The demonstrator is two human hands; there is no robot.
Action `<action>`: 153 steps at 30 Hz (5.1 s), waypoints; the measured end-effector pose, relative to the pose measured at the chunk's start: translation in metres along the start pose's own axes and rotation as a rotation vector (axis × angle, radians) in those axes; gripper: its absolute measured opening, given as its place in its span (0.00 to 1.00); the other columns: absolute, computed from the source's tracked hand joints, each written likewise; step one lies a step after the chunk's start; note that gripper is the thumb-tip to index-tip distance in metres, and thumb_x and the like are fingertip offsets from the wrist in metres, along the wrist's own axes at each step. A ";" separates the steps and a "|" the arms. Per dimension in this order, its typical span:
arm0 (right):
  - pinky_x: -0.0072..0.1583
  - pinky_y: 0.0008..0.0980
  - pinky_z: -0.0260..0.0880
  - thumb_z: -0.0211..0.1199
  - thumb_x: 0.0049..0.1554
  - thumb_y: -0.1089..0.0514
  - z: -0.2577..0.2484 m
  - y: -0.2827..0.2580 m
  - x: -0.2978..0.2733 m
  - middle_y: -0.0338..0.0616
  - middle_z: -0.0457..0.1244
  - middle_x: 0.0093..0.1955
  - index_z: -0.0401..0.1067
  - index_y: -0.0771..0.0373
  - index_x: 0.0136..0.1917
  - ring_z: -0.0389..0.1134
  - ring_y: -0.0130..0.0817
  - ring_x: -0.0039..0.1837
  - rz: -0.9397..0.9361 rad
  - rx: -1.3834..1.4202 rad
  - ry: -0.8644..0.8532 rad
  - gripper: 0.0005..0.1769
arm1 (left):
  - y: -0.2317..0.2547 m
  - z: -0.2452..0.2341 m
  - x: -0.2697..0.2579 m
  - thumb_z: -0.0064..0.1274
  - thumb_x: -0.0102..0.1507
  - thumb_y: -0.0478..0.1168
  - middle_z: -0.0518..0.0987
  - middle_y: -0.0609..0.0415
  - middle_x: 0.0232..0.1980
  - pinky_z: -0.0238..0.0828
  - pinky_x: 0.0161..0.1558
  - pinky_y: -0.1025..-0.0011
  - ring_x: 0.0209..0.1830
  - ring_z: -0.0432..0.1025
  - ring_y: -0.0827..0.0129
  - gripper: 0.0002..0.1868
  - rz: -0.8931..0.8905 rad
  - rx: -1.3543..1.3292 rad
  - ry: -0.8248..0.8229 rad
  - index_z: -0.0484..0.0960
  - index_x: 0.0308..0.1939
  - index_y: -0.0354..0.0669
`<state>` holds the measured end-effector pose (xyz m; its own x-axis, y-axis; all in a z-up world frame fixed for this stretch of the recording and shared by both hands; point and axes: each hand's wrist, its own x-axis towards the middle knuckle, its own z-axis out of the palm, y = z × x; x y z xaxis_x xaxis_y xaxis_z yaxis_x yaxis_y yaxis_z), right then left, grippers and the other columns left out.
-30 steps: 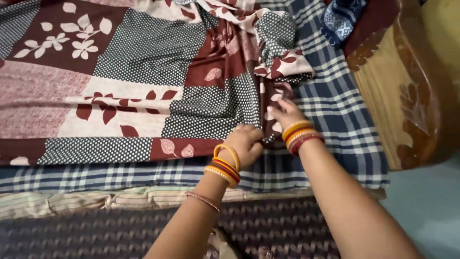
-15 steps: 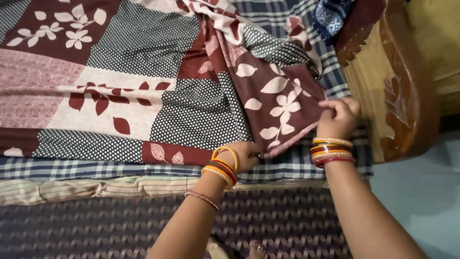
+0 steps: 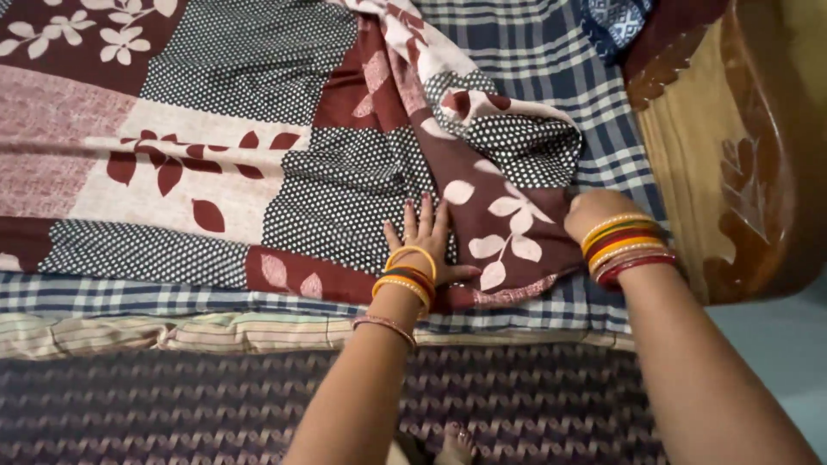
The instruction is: The person cleans the bed with a cloth, unfolds a bedsheet, spreads and smooths it over the bed, and tucks its edges under the mattress by hand.
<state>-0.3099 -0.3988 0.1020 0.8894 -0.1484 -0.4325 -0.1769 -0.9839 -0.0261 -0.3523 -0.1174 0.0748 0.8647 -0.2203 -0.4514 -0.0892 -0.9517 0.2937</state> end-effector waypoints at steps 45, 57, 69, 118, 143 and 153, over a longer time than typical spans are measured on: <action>0.80 0.47 0.38 0.54 0.47 0.73 0.042 -0.012 -0.004 0.30 0.53 0.81 0.72 0.39 0.69 0.40 0.41 0.85 -0.447 0.210 0.005 0.42 | 0.000 0.002 0.017 0.57 0.42 0.84 0.27 0.52 0.85 0.22 0.73 0.29 0.84 0.20 0.47 0.76 -0.058 0.083 -0.156 0.31 0.82 0.64; 0.54 0.42 0.71 0.61 0.61 0.64 0.046 0.043 -0.033 0.48 0.70 0.50 0.76 0.63 0.53 0.72 0.48 0.53 -0.319 0.606 0.437 0.07 | 0.071 0.004 -0.015 0.48 0.65 0.63 0.67 0.50 0.73 0.56 0.73 0.47 0.76 0.58 0.50 0.30 0.297 0.070 0.016 0.73 0.68 0.59; 0.62 0.58 0.65 0.82 0.47 0.45 0.045 0.038 -0.069 0.71 0.60 0.64 0.61 0.79 0.71 0.64 0.64 0.65 -0.355 0.376 0.573 0.53 | 0.071 -0.028 0.000 0.43 0.70 0.49 0.81 0.33 0.40 0.70 0.42 0.46 0.42 0.75 0.35 0.16 0.230 -0.477 0.385 0.74 0.48 0.40; 0.73 0.54 0.43 0.57 0.62 0.36 0.116 -0.189 -0.039 0.64 0.42 0.82 0.56 0.57 0.77 0.40 0.65 0.81 -0.609 0.354 -0.041 0.38 | -0.084 -0.027 -0.121 0.56 0.62 0.50 0.82 0.53 0.52 0.67 0.56 0.50 0.54 0.76 0.55 0.14 0.136 0.082 0.033 0.80 0.50 0.56; 0.48 0.35 0.71 0.55 0.45 0.67 0.082 -0.221 -0.098 0.51 0.70 0.40 0.76 0.63 0.51 0.72 0.40 0.43 -0.867 0.555 -0.264 0.19 | -0.267 -0.079 -0.148 0.51 0.62 0.44 0.77 0.59 0.47 0.71 0.43 0.54 0.45 0.75 0.61 0.06 -0.014 0.539 0.731 0.80 0.42 0.57; 0.59 0.36 0.70 0.61 0.62 0.39 0.050 -0.272 -0.123 0.47 0.70 0.53 0.76 0.60 0.61 0.70 0.38 0.53 -0.710 0.852 -0.367 0.26 | -0.404 -0.095 -0.221 0.55 0.60 0.42 0.75 0.64 0.61 0.57 0.66 0.56 0.68 0.65 0.65 0.19 -0.277 0.580 -0.020 0.81 0.53 0.72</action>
<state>-0.3920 -0.1082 0.1173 0.7514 0.5829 -0.3091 -0.0387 -0.4287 -0.9026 -0.4606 0.3360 0.1362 0.8851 0.0513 -0.4626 -0.1217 -0.9338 -0.3364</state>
